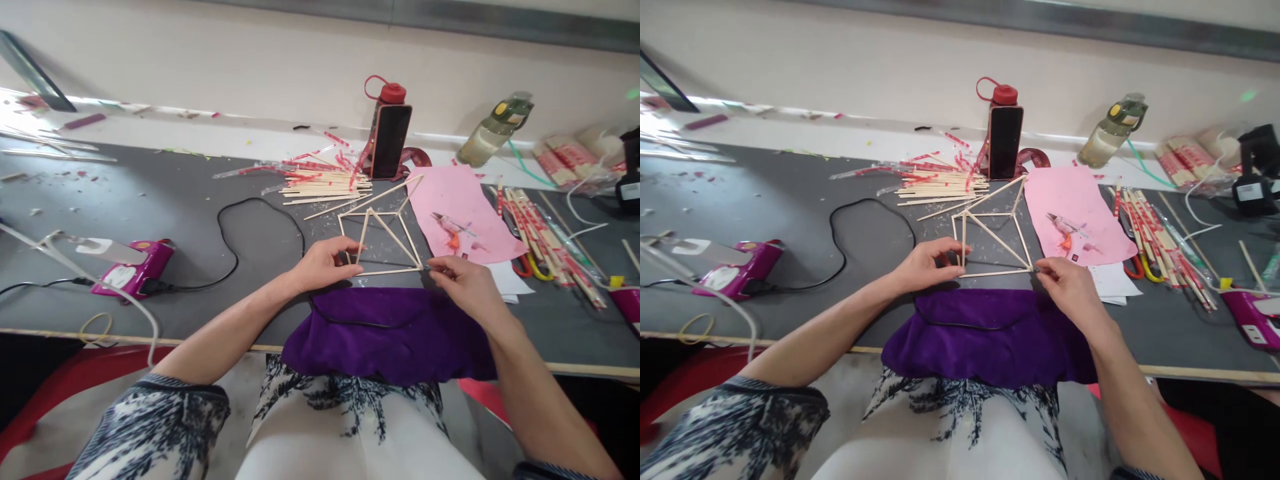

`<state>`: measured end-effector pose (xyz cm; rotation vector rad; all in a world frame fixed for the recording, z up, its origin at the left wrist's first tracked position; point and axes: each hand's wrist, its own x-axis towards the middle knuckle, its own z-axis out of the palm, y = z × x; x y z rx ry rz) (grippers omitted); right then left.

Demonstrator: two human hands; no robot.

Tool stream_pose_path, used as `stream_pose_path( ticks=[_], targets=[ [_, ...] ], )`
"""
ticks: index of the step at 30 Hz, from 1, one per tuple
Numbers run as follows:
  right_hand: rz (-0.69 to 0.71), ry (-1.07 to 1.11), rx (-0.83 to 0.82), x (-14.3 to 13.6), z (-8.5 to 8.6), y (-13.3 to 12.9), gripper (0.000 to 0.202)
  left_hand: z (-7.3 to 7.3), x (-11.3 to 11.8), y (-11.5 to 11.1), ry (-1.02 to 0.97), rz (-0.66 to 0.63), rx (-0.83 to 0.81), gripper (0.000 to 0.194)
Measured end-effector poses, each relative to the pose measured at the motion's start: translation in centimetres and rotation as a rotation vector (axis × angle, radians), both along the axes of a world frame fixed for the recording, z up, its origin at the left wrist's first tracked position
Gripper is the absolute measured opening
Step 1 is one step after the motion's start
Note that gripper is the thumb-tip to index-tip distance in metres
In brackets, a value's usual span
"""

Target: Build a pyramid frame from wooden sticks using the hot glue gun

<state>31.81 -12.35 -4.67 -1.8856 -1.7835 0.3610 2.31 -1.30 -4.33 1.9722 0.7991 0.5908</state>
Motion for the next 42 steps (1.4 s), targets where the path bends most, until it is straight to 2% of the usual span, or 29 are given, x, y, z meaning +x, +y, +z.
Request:
stream_pose_path(
  ticks=[4, 8, 11, 13, 15, 17, 18, 19, 21, 22, 24, 26, 29, 36, 42],
  targets=[
    [0.062, -0.068, 0.019, 0.2, -1.7, 0.8, 0.028, -0.6, -0.2, 0.0, 0.107, 0.004, 0.135, 0.038],
    [0.068, -0.077, 0.030, -0.1, -1.7, 1.6, 0.025, -0.8, 0.0, -0.1, 0.195, -0.027, 0.241, 0.032],
    [0.085, -0.079, 0.027, -0.2, -1.4, 2.0, 0.024, -0.6, 0.0, -0.3, 0.216, -0.029, 0.241, 0.032],
    [0.094, -0.088, 0.031, -0.3, -1.4, 2.2, 0.023, -0.1, -0.5, -0.1, 0.183, -0.045, 0.183, 0.037],
    [0.102, -0.106, 0.037, -0.3, -1.5, 2.2, 0.024, 0.5, -1.4, 0.7, 0.143, -0.095, 0.054, 0.047],
    [0.109, -0.124, 0.041, -0.2, -1.6, 2.2, 0.024, 1.2, -2.4, 2.1, 0.133, -0.161, -0.110, 0.057],
    [0.111, -0.131, 0.043, -0.2, -1.7, 2.2, 0.025, 1.4, -2.7, 3.0, 0.141, -0.159, -0.147, 0.055],
    [0.112, -0.138, 0.044, -0.2, -1.8, 2.1, 0.025, 1.4, -2.8, 4.0, 0.144, -0.102, -0.143, 0.049],
    [0.112, -0.145, 0.049, -0.2, -2.0, 2.0, 0.025, 1.2, -2.3, 6.0, 0.180, 0.112, -0.029, 0.038],
    [0.111, -0.144, 0.053, -0.2, -2.0, 2.0, 0.025, 1.0, -1.8, 6.9, 0.226, 0.204, 0.081, 0.037],
    [0.110, -0.134, 0.063, -0.1, -2.2, 1.9, 0.025, 0.3, -0.3, 8.4, 0.365, 0.297, 0.291, 0.040],
    [0.114, -0.123, 0.071, -0.1, -2.3, 1.9, 0.024, -0.4, 0.9, 9.2, 0.466, 0.304, 0.384, 0.041],
    [0.125, -0.118, 0.080, 0.0, -2.6, 1.9, 0.024, -1.1, 1.9, 9.6, 0.492, 0.309, 0.442, 0.038],
    [0.108, -0.105, 0.098, -0.1, -2.9, 1.9, 0.022, -1.5, 1.6, 9.3, 0.352, 0.327, 0.337, 0.030],
    [0.094, -0.125, 0.111, -0.4, -2.9, 1.9, 0.022, -1.7, 2.1, 9.2, 0.352, 0.351, 0.313, 0.034]
  ],
)
